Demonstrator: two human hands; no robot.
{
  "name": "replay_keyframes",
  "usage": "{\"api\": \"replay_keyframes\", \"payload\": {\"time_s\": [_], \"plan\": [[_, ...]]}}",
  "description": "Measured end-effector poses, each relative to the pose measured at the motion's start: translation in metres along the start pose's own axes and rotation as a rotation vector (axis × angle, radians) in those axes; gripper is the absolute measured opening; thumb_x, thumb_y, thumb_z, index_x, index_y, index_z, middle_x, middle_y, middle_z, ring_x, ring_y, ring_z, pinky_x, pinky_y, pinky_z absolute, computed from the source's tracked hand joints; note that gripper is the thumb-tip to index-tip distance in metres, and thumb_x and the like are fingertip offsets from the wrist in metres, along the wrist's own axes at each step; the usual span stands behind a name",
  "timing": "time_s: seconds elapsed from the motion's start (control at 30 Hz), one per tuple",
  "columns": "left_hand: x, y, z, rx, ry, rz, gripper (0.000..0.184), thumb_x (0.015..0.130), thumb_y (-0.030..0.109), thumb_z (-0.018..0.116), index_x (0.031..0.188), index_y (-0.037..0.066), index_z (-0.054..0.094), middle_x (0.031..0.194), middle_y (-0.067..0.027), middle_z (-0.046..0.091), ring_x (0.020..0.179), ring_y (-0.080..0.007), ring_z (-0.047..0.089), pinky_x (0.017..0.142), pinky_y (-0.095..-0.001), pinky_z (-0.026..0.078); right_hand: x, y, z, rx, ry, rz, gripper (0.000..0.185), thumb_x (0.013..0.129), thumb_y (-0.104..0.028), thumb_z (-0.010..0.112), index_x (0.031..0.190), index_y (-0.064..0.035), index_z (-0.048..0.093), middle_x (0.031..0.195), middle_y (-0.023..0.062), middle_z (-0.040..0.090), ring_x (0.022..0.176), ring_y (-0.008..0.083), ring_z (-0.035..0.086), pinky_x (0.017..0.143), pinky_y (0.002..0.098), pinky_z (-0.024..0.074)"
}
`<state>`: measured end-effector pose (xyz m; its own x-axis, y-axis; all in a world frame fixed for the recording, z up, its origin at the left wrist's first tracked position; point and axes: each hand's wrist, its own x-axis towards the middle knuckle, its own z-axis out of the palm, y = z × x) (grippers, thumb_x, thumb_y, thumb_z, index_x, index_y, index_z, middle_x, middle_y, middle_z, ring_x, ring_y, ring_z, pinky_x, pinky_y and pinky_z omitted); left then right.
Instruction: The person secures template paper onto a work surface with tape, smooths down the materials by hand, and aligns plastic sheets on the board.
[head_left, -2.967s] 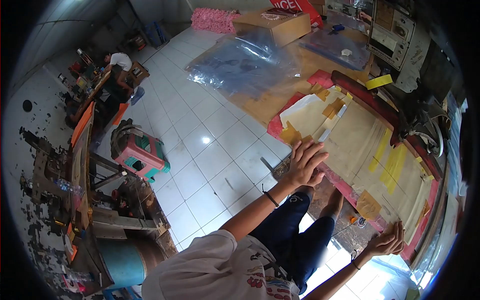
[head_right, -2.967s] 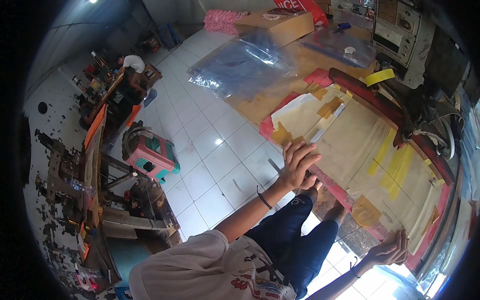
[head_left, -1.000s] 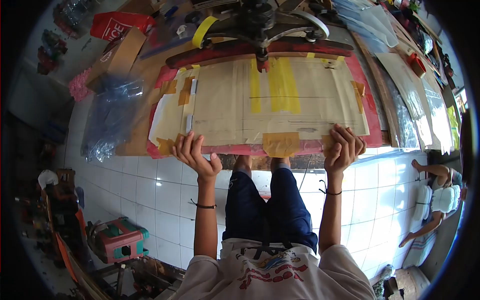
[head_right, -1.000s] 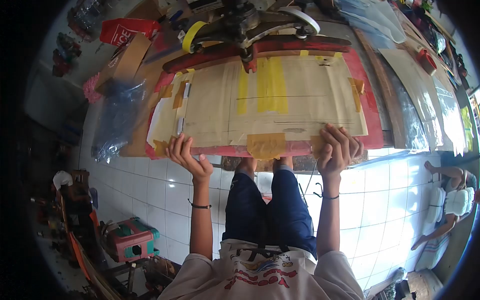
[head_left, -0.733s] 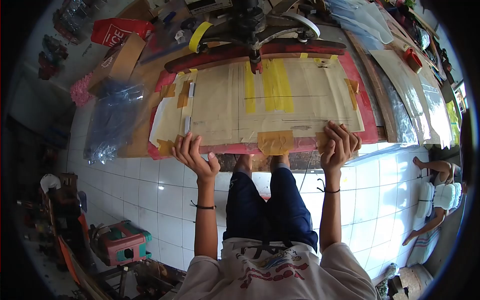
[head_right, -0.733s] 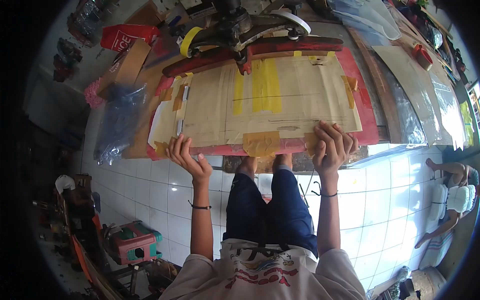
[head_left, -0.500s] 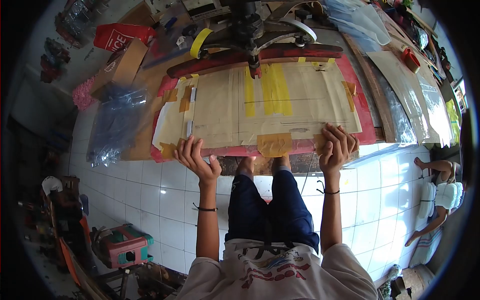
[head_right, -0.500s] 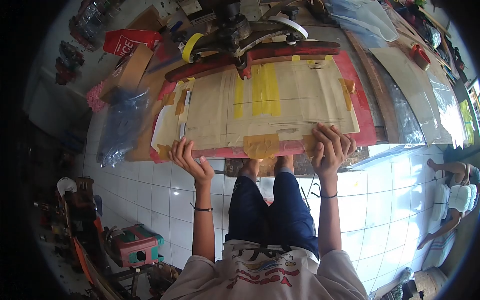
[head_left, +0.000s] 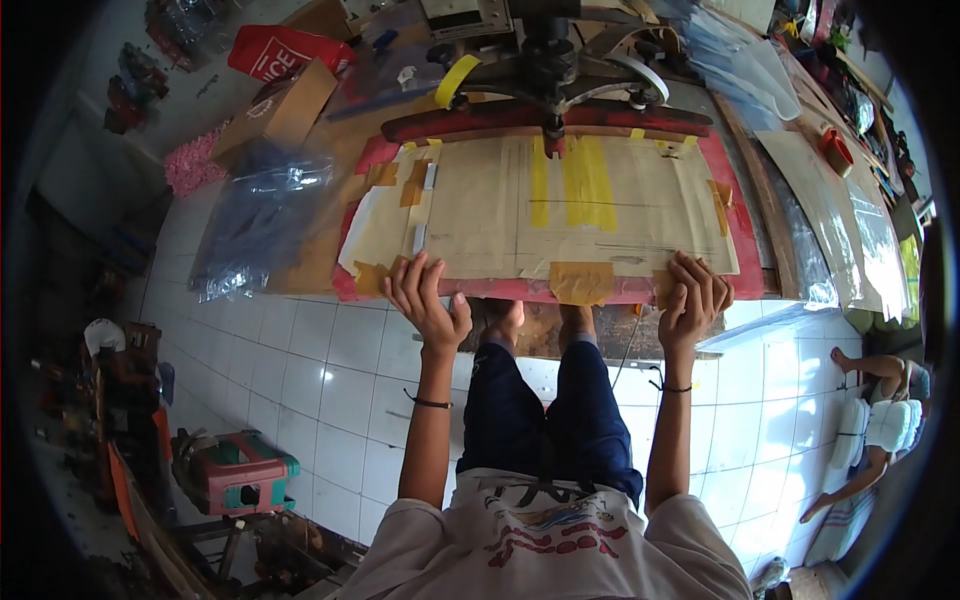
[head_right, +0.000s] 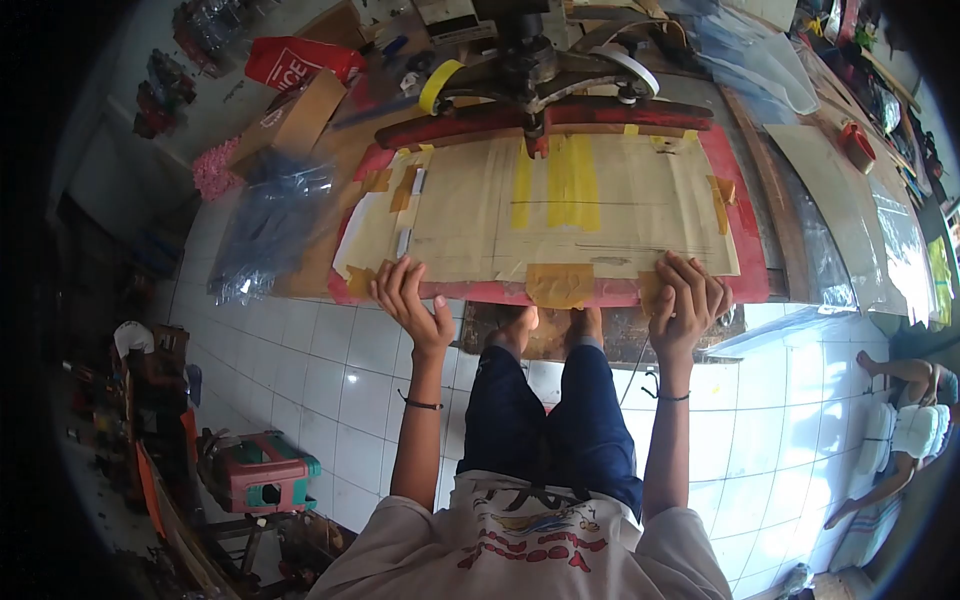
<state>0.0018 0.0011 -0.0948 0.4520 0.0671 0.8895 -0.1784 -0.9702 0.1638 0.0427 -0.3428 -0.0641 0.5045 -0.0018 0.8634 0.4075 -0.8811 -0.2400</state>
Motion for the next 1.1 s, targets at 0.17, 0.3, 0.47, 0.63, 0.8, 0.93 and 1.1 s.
{"api": "replay_keyframes", "payload": {"time_s": [0.17, 0.3, 0.47, 0.63, 0.8, 0.93, 1.1], "plan": [[0.007, 0.004, -0.007, -0.047, -0.04, -0.017, 0.045, 0.095, 0.038, 0.043, 0.124, 0.006, 0.055, 0.136, -0.0131, 0.05, 0.131, -0.0358, 0.04, 0.113, -0.0569, 0.014, 0.016, -0.015, -0.02, 0.104, -0.049, 0.073, 0.023, 0.097, -0.017, 0.049, 0.095, -0.0076, 0.07, 0.101, 0.0035, 0.07, 0.106, 0.0226, 0.059, 0.101, 0.0387, 0.0315], [0.021, 0.012, -0.033, -0.098, -0.196, -0.069, 0.045, 0.088, 0.031, 0.054, 0.126, 0.006, 0.053, 0.134, -0.0139, 0.051, 0.129, -0.0374, 0.041, 0.111, -0.0566, 0.021, 0.056, -0.04, -0.049, 0.206, -0.141, 0.153, 0.017, 0.094, -0.014, 0.054, 0.095, -0.0042, 0.069, 0.094, 0.0078, 0.069, 0.099, 0.0261, 0.06, 0.097, 0.0386, 0.0353], [0.07, 0.019, -0.072, -0.14, -0.352, -0.061, 0.025, 0.089, 0.024, 0.058, 0.108, 0.008, 0.065, 0.113, -0.0119, 0.061, 0.108, -0.03, 0.055, 0.094, -0.0426, 0.039, 0.1, -0.057, -0.022, 0.453, -0.48, 0.117, 0.026, 0.095, -0.023, 0.056, 0.112, -0.0061, 0.066, 0.118, 0.0143, 0.064, 0.113, 0.0331, 0.057, 0.104, 0.0481, 0.0338], [0.112, -0.016, -0.049, -0.327, -0.476, -0.169, 0.027, 0.091, 0.023, 0.062, 0.111, 0.005, 0.064, 0.111, -0.0146, 0.061, 0.1, -0.0308, 0.059, 0.091, -0.0371, 0.044, 0.089, -0.052, 0.018, 0.116, -0.678, -0.112, 0.045, 0.096, -0.038, 0.052, 0.134, -0.0135, 0.055, 0.145, 0.0157, 0.046, 0.136, 0.036, 0.039, 0.114, 0.0508, 0.024], [0.11, -0.045, -0.014, -0.236, -0.54, 0.009, 0.046, 0.09, 0.035, 0.063, 0.126, 0.006, 0.059, 0.13, -0.0169, 0.056, 0.124, -0.034, 0.05, 0.104, -0.0415, 0.037, 0.083, -0.051, 0.02, 0.003, -0.746, -0.139, 0.054, 0.098, -0.05, 0.044, 0.139, -0.0162, 0.052, 0.15, 0.015, 0.041, 0.142, 0.0351, 0.031, 0.118, 0.0506, 0.0186], [0.108, -0.049, -0.012, -0.181, -0.608, 0.016, 0.054, 0.091, 0.044, 0.06, 0.131, 0.007, 0.056, 0.139, -0.0172, 0.051, 0.13, -0.0349, 0.045, 0.109, -0.0455, 0.031, 0.082, -0.049, 0.02, 0.0, -0.761, -0.142, 0.054, 0.098, -0.051, 0.044, 0.14, -0.0169, 0.051, 0.151, 0.0144, 0.039, 0.142, 0.0345, 0.031, 0.118, 0.0505, 0.0181], [0.107, -0.048, -0.012, -0.201, -0.609, -0.02, 0.055, 0.091, 0.044, 0.06, 0.132, 0.007, 0.056, 0.141, -0.017, 0.049, 0.131, -0.0347, 0.044, 0.11, -0.0447, 0.031, 0.088, -0.046, 0.015, -0.015, -0.808, -0.156, 0.055, 0.099, -0.052, 0.042, 0.143, -0.0192, 0.048, 0.153, 0.0126, 0.036, 0.143, 0.0326, 0.03, 0.118, 0.0483, 0.0187]]}}
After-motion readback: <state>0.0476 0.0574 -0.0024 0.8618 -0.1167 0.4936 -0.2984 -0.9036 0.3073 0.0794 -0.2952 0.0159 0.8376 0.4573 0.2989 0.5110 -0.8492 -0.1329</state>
